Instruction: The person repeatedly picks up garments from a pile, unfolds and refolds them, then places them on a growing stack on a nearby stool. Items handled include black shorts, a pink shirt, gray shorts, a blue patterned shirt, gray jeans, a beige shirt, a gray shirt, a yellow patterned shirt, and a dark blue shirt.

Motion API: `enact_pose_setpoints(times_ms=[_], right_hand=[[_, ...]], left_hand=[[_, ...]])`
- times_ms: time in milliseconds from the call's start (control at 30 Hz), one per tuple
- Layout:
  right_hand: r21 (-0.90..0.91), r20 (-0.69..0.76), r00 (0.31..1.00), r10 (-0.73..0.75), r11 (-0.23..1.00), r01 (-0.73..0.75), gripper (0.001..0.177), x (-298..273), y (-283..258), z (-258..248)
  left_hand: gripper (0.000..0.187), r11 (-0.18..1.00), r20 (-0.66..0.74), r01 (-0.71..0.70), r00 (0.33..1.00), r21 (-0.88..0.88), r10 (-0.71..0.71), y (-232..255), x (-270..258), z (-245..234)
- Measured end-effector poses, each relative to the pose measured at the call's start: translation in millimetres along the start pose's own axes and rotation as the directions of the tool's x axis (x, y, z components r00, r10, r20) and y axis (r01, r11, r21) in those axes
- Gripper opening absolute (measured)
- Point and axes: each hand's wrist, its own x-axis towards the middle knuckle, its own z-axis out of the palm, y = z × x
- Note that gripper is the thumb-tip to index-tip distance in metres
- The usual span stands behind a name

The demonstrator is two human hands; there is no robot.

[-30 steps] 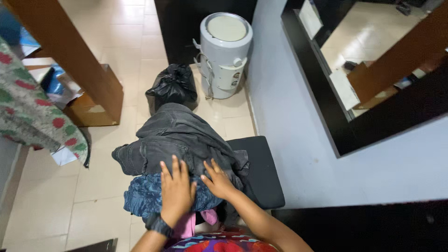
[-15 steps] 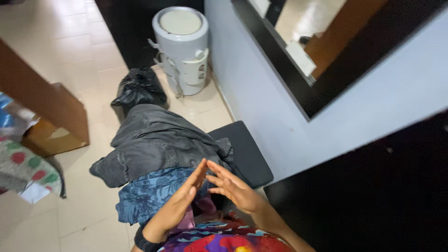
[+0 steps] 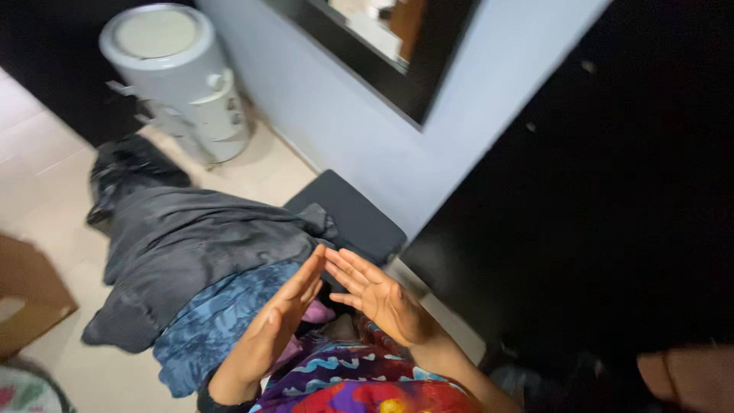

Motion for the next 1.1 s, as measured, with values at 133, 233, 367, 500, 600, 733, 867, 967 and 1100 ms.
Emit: enact_pose_setpoints(times_ms=[133, 233, 367, 500, 600, 733, 867, 967, 1100], right_hand=[[-0.011, -0.085, 0.994, -0.072, 0.997, 0.071, 0.106, -23.2, 0.9, 13.0], [-0.004, -0.136, 0.983, -0.121, 0.993, 0.121, 0.103, -41.8, 1.8, 17.6], [-0.019, -0.236, 0.956, -0.176, 0.984, 0.177, 0.097, -68.4, -1.7, 22.8], [-0.058, -0.307, 0.922, -0.234, 0.972, 0.227, 0.091, -102.6, -7.2, 23.5], [-0.098, -0.352, 0.894, -0.277, 0.961, 0.259, 0.088, -130.5, -13.3, 22.8], [-0.148, -0.412, 0.846, -0.338, 0.941, 0.305, 0.085, -171.6, -15.7, 22.0], [-0.183, -0.498, 0.781, -0.376, 0.926, 0.329, 0.085, -221.2, -22.1, 30.8], [-0.221, -0.555, 0.732, -0.395, 0.918, 0.328, 0.083, -255.8, -34.5, 37.1], [-0.276, -0.614, 0.651, -0.447, 0.894, 0.354, 0.075, -300.2, -43.0, 54.5]], left_hand=[[0.103, 0.999, 0.067, 0.045, 0.997, -0.030, -0.042, 2.0, 1.5, 8.1], [0.104, 0.994, 0.124, 0.084, 0.989, -0.065, -0.076, -1.0, 2.4, 13.1], [0.101, 0.985, 0.177, 0.145, 0.976, -0.095, -0.127, -8.1, 8.7, 21.1], [0.098, 0.966, 0.220, 0.224, 0.956, -0.131, -0.192, -21.5, 15.4, 26.7], [0.097, 0.937, 0.247, 0.314, 0.930, -0.155, -0.271, -38.1, 26.4, 36.6], [0.093, 0.923, 0.333, 0.374, 0.885, -0.094, -0.325, -63.0, 41.7, 59.0], [0.090, 0.900, 0.376, 0.435, 0.837, -0.018, -0.397, -79.4, 51.0, 99.8], [0.089, 0.878, 0.429, 0.478, 0.792, 0.006, -0.434, -93.7, 61.3, 134.9], [0.088, 0.865, 0.526, 0.494, 0.715, 0.086, -0.460, -109.5, 65.9, 175.3]])
